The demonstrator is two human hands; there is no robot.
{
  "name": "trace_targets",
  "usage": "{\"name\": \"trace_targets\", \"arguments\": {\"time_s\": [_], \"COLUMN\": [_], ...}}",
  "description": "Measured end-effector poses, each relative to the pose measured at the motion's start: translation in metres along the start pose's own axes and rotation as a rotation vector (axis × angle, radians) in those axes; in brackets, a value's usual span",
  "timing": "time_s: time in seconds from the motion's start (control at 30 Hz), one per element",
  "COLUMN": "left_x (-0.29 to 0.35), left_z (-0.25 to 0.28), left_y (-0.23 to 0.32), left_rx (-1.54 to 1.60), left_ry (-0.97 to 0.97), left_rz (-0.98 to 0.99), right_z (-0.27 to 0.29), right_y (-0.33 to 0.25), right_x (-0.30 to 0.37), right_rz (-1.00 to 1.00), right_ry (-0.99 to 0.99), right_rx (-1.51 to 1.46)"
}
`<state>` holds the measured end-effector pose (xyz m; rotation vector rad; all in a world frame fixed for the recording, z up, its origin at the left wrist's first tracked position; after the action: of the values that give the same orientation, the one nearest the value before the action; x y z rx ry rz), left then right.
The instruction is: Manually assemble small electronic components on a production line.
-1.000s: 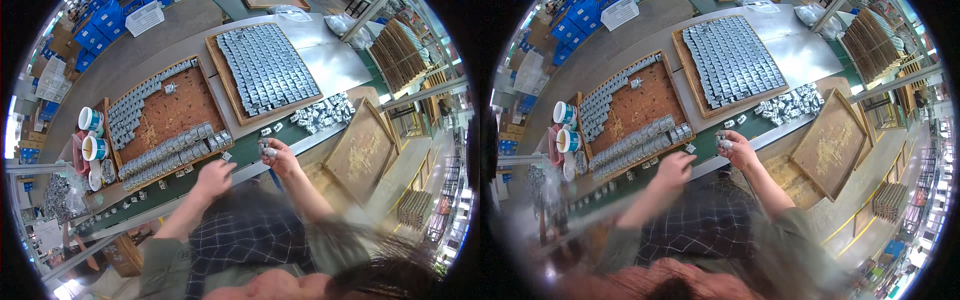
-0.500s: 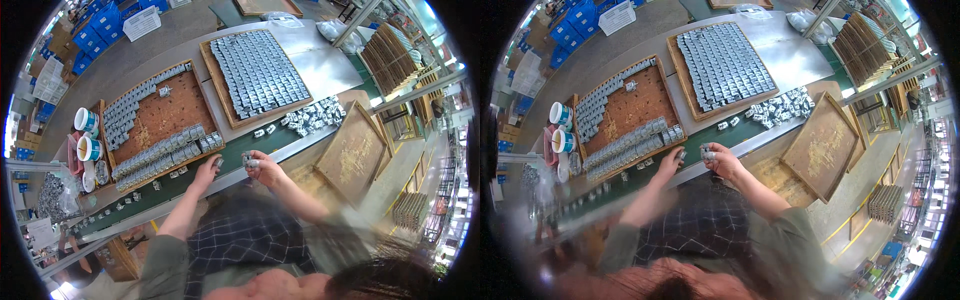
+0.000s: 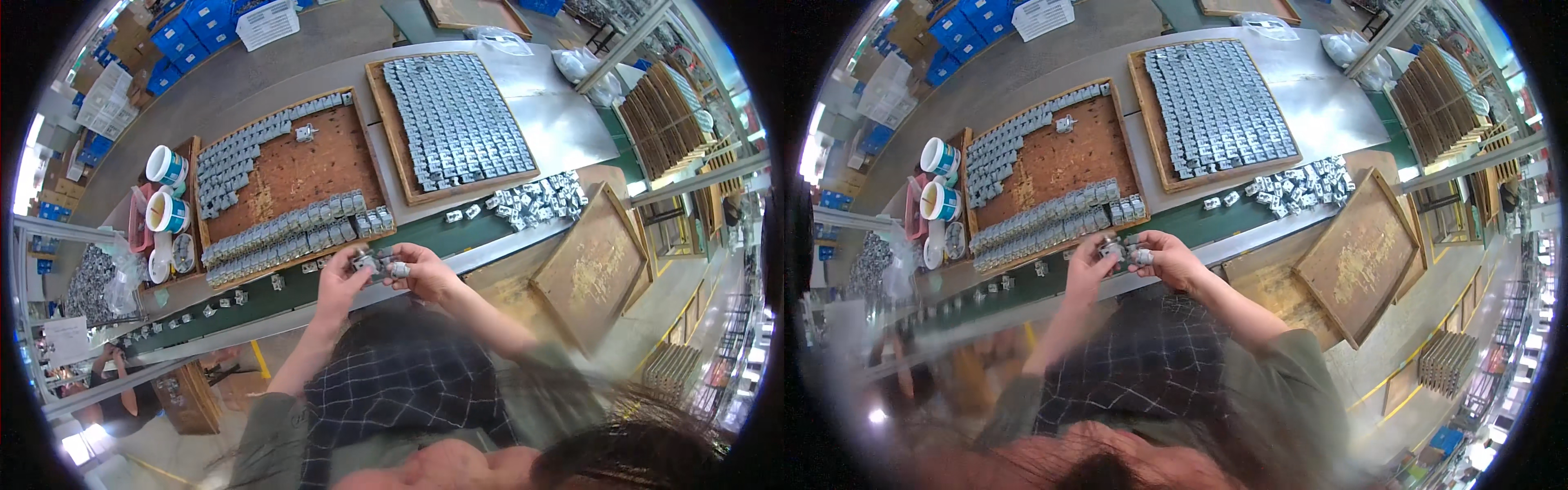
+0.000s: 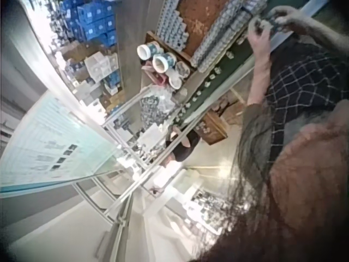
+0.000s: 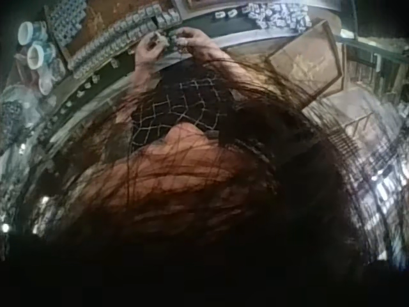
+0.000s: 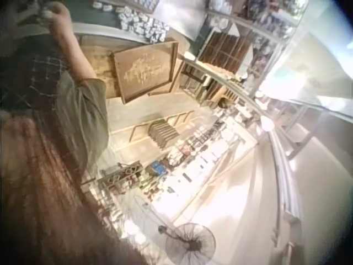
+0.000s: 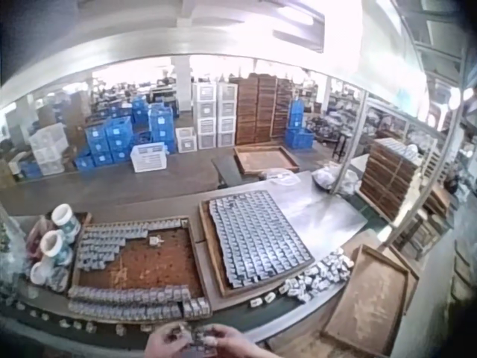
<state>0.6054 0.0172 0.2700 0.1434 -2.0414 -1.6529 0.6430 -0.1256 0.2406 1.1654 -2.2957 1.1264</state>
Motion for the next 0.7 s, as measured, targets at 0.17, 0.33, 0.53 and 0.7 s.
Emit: {"name": "trace_targets", "arguments": {"time_s": [0.17, 0.33, 0.53, 0.7], "left_x": [-0.004, -0.001, -0.004, -0.007], "left_z": [0.011, 0.019, 0.034, 0.063], "left_y": [-0.01, 0.009, 0.03, 0.051], "left_rx": [-0.036, -0.199, -0.462, -0.846], "left_ry": [-0.117, -0.105, -0.108, -0.003], "left_rz": [0.06, -0.161, -0.268, -0.536], "right_z": [-0.022, -0.033, -0.049, -0.091], "right_y": [-0.008, -0.015, 0.036, 0.054], "right_x": [-0.002, -0.012, -0.03, -0.028], "right_rz": [0.077, 0.349, -0.198, -0.236], "right_ry": [-0.022, 0.027, -0.061, -0.073], "right_rx": [0.175, 0.664, 0.053, 0.059]}}
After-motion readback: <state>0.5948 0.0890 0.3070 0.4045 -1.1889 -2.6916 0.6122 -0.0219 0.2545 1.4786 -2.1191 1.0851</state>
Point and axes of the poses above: each hand's wrist, its own x-axis away from the middle knuckle, its own z-axis out of the back of the hand, y = z × x, the point moved 7 cm from there along -x, towards the middle knuckle, and after that the axes turned 15 degrees about y, right-handed, at the moved point
